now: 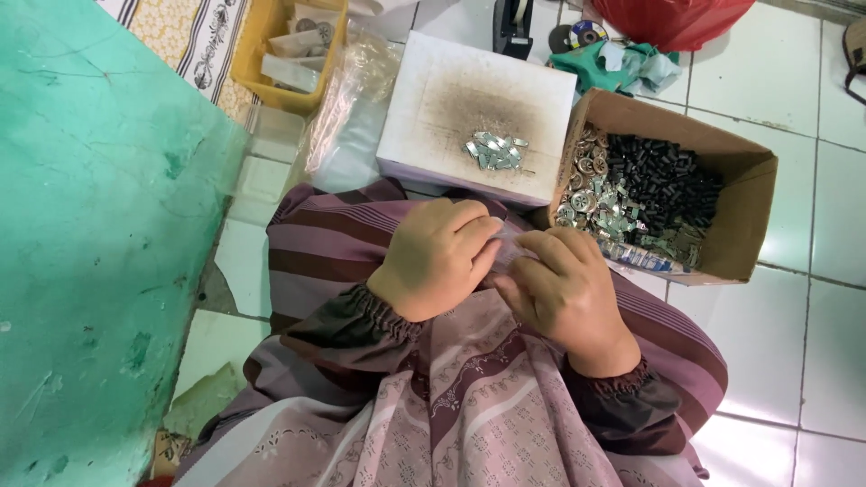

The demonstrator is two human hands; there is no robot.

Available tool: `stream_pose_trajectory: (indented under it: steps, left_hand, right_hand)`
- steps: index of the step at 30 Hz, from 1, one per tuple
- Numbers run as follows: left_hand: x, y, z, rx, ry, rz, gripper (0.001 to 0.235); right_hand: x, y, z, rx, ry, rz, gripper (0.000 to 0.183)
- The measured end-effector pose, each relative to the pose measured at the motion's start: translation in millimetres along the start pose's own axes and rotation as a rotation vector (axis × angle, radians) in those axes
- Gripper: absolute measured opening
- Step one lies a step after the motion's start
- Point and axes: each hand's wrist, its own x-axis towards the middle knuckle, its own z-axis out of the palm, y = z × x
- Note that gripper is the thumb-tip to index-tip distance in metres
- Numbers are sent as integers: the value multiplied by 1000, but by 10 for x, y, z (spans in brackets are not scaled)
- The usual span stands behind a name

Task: The person selects small silver-colored metal plates and black cylindrical components from a cardboard box and places them into a small transparent plastic bag.

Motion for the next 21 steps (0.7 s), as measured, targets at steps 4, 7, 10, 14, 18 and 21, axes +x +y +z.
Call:
stream_pose_trajectory:
  steps: [4, 7, 10, 14, 18, 21]
  left_hand:
    - [-9, 68, -44, -19, -39, -20, 10]
    - [94, 184, -183, -1, -116, -39, 12]
    - [-41, 183, -93, -157, -153, -68, 8]
    - [113, 331, -242, -11, -180, -90, 12]
    - [-243, 122, 104, -43, -145, -22, 19]
    - [-378, 40, 233, 34, -153, -31, 21]
  right_hand:
    - [-133, 88, 79, -68, -57, 71, 32]
    - [-218, 99, 142, -128, -126, 186, 30]
    - [-252, 93, 205, -140, -99, 238, 32]
    - [-223, 49, 243, -179, -169, 308, 24]
    - [-358, 114, 325, -155, -293, 320, 26]
    - [-405, 109, 428, -192, -327, 294, 26]
